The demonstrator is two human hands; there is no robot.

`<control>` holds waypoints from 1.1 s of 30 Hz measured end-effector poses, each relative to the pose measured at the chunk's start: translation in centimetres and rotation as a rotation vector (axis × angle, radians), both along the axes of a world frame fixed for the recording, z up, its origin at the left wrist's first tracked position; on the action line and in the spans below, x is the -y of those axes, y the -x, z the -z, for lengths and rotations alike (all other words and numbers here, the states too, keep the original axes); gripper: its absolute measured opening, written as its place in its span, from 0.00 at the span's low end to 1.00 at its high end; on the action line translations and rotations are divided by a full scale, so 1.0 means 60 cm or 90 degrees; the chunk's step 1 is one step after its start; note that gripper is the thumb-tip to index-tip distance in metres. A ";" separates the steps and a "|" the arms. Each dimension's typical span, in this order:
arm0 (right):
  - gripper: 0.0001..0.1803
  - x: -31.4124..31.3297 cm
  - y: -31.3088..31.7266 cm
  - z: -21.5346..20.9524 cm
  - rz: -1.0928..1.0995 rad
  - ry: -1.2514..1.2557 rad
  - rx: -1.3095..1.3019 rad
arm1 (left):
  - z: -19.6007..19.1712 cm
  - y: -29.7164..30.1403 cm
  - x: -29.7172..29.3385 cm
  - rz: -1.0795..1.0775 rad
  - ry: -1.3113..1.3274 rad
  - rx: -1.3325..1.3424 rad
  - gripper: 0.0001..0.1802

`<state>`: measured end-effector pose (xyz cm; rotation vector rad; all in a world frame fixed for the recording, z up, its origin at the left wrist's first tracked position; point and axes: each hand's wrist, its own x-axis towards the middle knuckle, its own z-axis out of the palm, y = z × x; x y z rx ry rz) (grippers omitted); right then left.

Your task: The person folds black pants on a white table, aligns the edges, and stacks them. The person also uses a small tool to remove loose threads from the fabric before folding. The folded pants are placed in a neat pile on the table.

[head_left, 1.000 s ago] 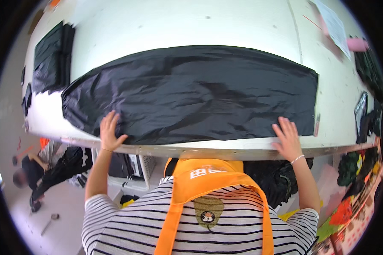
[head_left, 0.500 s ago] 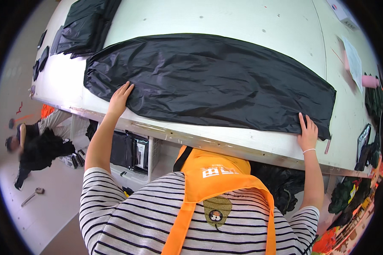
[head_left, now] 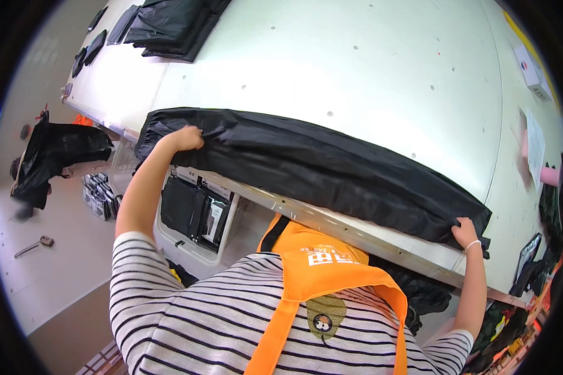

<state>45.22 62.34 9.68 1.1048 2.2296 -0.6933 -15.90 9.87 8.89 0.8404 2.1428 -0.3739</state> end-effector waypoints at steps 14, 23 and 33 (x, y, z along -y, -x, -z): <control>0.26 0.072 0.218 0.007 -0.238 -0.484 -0.121 | 0.106 0.000 -0.021 0.081 -0.225 -0.271 0.17; 0.31 0.546 0.671 0.076 -0.476 -0.134 -0.548 | 0.093 0.003 -0.025 0.078 -0.276 -0.275 0.16; 0.31 0.585 0.717 0.127 -0.436 -0.182 -0.430 | -0.085 0.146 0.256 -0.070 -0.313 -0.132 0.41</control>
